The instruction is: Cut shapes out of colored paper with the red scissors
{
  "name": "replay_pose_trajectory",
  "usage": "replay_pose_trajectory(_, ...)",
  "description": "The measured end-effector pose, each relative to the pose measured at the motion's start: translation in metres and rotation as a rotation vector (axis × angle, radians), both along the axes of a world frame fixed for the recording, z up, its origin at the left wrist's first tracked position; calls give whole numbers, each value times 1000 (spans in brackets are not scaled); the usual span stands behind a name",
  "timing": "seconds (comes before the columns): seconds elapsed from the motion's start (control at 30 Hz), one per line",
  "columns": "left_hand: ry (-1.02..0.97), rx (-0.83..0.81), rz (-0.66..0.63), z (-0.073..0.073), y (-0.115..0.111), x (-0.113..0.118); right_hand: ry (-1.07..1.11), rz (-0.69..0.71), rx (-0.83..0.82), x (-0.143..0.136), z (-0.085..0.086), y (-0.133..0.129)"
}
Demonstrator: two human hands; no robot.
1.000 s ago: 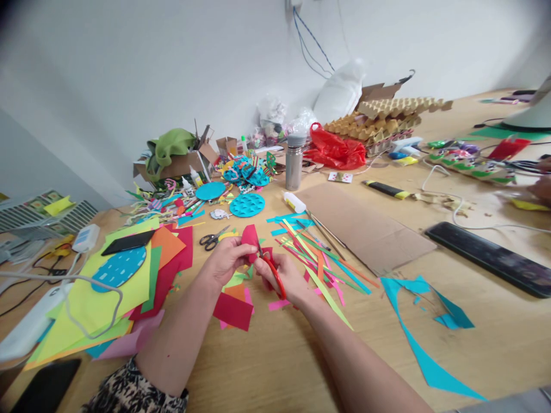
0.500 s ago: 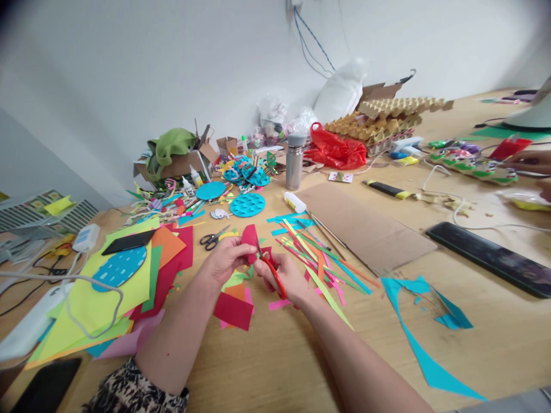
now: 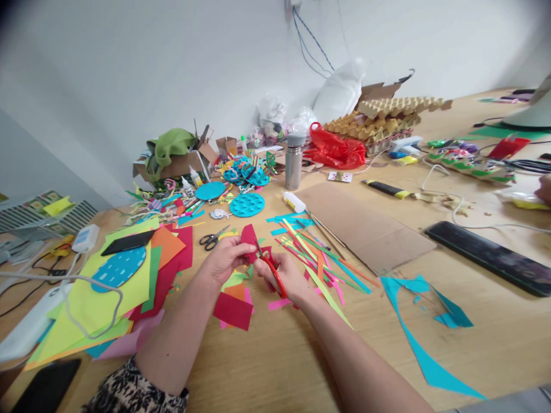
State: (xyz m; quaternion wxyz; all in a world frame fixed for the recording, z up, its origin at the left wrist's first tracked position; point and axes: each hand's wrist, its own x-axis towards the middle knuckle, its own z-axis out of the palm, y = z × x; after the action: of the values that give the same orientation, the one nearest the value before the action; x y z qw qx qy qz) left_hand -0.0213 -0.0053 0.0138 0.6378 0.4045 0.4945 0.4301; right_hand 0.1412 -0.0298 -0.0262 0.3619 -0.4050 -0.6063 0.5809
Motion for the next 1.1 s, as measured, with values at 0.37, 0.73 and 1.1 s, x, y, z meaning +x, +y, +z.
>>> replay_pose_trajectory(0.37, 0, 12, 4, -2, 0, -1, -16, 42, 41, 1, 6, -1)
replay_pose_trajectory(0.73, 8, 8, -1, -2, 1, -2, -13, 37, 32, 1, 4, -1)
replay_pose_trajectory(1.1, -22, 14, 37, -1, 1, 0, -2, 15, -12, 1, 16, -4)
